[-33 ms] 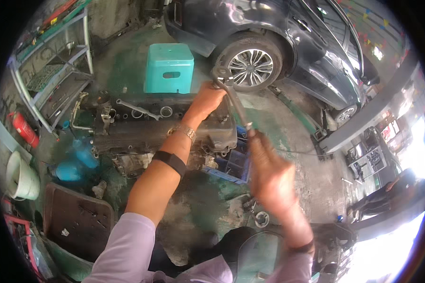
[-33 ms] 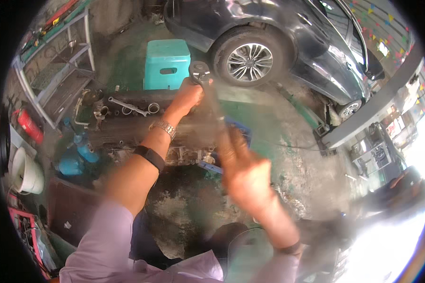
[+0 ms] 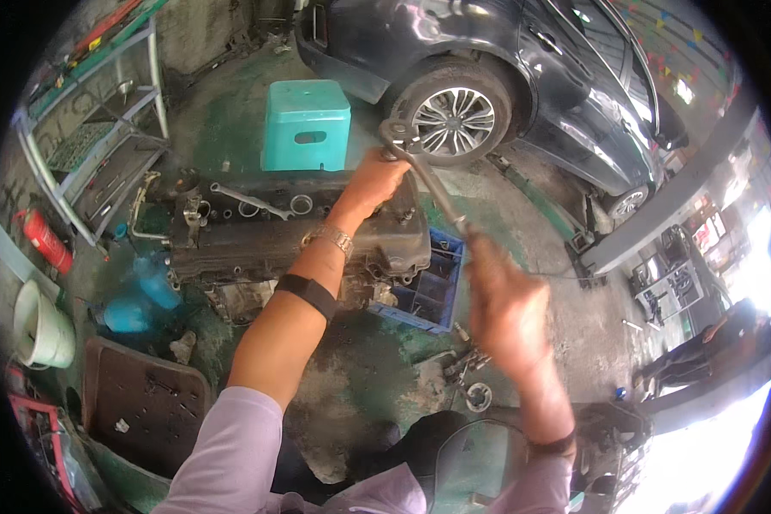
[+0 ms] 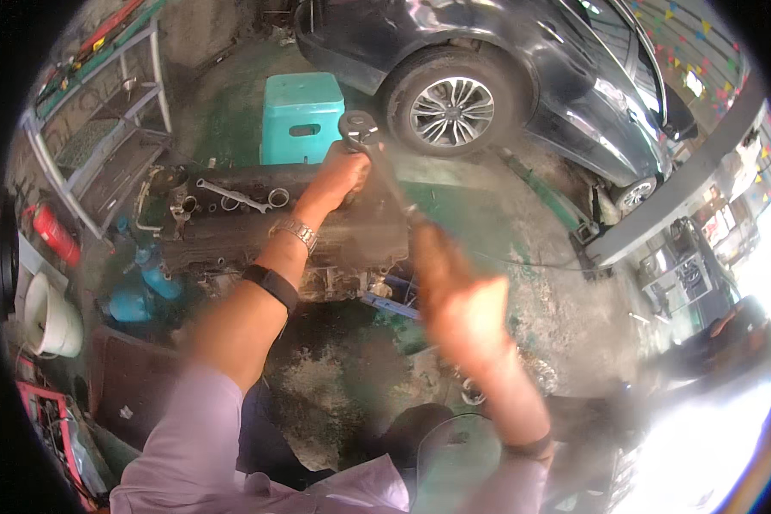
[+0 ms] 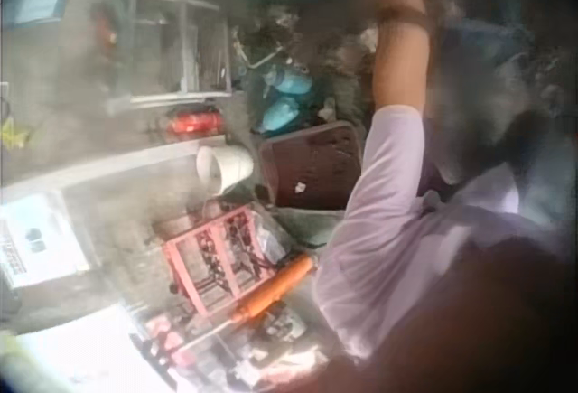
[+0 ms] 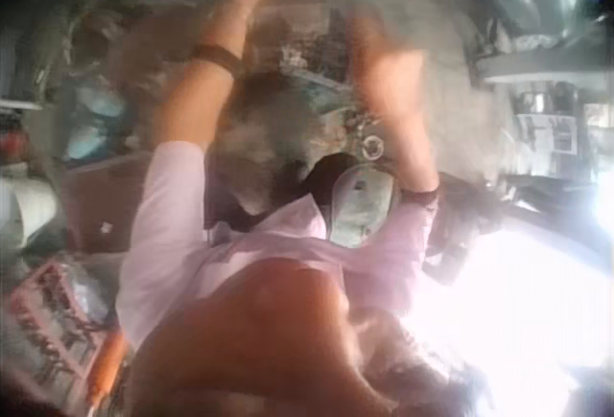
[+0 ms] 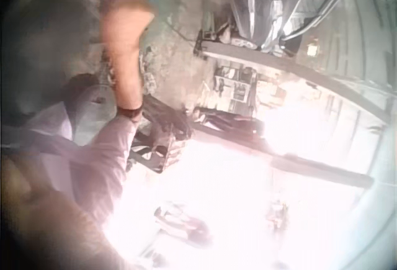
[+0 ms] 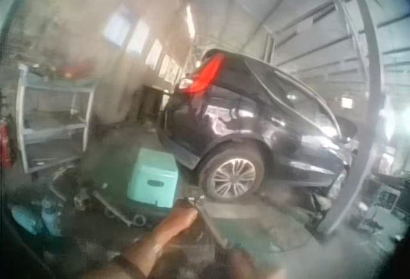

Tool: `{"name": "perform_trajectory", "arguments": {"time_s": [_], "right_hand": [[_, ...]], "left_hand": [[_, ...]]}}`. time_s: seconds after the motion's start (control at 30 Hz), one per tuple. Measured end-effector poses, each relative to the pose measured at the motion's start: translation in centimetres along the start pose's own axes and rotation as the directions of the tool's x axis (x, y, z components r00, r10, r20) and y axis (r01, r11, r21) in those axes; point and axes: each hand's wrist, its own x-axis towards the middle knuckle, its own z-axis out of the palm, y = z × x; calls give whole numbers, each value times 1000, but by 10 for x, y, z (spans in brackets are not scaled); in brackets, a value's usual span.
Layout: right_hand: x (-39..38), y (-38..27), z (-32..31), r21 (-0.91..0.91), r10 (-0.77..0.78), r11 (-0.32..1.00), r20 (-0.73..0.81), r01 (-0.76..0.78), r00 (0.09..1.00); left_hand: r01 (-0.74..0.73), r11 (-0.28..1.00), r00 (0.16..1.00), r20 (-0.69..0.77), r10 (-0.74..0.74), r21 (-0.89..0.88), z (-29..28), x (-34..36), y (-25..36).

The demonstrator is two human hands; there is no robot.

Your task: The person uses a torque wrench to tighten bolts on a car engine block resting on a blue crate. They repeatedly position the wrench, apply torque, and reposition to different bolt locations while another person works nearby.

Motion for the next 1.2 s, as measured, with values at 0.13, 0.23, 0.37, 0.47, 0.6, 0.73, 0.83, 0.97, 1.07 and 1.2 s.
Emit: {"name": "perform_trajectory", "arguments": {"time_s": [0.13,0.23,0.37,0.47,0.6,0.73,0.83,0.97,1.07,1.2], "right_hand": [[36,92,24,-112,92,988,-138,-108,986],[79,150,65,-213,58,972,-191,-99,980],[108,173,111,-237,217,944,-75,-229,973],[100,166,110,-214,142,957,-237,-194,961],[61,133,75,-182,147,963,-254,-197,956],[4,63,32,-75,272,958,-61,-276,960],[-28,1,13,-20,116,993,47,-115,992],[-25,-46,9,-26,-205,978,13,205,979],[-15,-42,1,29,-141,990,72,140,987],[3,12,-1,-162,-20,987,-6,19,1000]], "left_hand": [[90,995,993,79,-86,-47,-1,-4,4],[66,992,996,48,-72,103,8,-5,7],[53,979,998,17,-57,199,13,-4,10],[87,995,996,10,-87,50,9,-5,7],[90,996,996,6,-90,-16,8,-1,1],[67,997,997,36,-69,48,7,5,-8],[-18,991,999,50,11,132,7,5,-16],[-56,959,996,-47,72,279,8,6,-18],[-41,996,998,-52,45,83,6,-4,-14],[101,990,995,3,-101,-102,2,-9,-6]]}}
